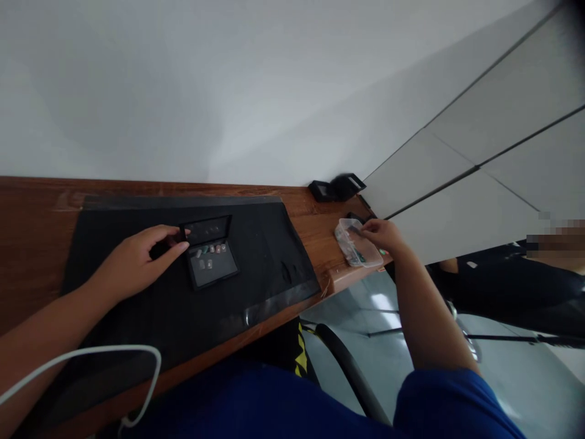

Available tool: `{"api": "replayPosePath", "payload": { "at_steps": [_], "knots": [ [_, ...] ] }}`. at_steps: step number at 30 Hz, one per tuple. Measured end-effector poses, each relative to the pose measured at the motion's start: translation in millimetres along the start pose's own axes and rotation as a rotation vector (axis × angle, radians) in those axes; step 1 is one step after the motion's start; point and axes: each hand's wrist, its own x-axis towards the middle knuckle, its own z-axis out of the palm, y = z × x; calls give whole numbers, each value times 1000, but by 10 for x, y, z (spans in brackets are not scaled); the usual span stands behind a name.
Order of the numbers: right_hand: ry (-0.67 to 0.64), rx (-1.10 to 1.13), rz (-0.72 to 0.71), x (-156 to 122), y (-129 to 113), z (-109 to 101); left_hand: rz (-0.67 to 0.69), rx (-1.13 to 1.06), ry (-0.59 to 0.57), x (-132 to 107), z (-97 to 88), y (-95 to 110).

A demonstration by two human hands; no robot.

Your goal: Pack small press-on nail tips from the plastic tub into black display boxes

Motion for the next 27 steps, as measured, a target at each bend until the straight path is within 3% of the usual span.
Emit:
{"api": "replayPosePath", "payload": {
  "at_steps": [10,14,17,20,23,27],
  "knots": [
    [168,231,-14,-173,-91,-25,16,-21,-32,1,-6,8],
    [212,279,-64,-270,-300,-78,16,-34,-27,4,2,14],
    [251,346,-191,-458,-725,-93,22,-39,-23,5,0,21],
    [305,469,-469,-758,-1362,-26,37,-41,-23,8,-5,28],
    [340,607,-768,-1061,-2034,171,49,-45,-17,13,-5,36],
    [200,660,-1006,-1257,-2700,571,52,-46,-17,15,0,48]
  ]
}}
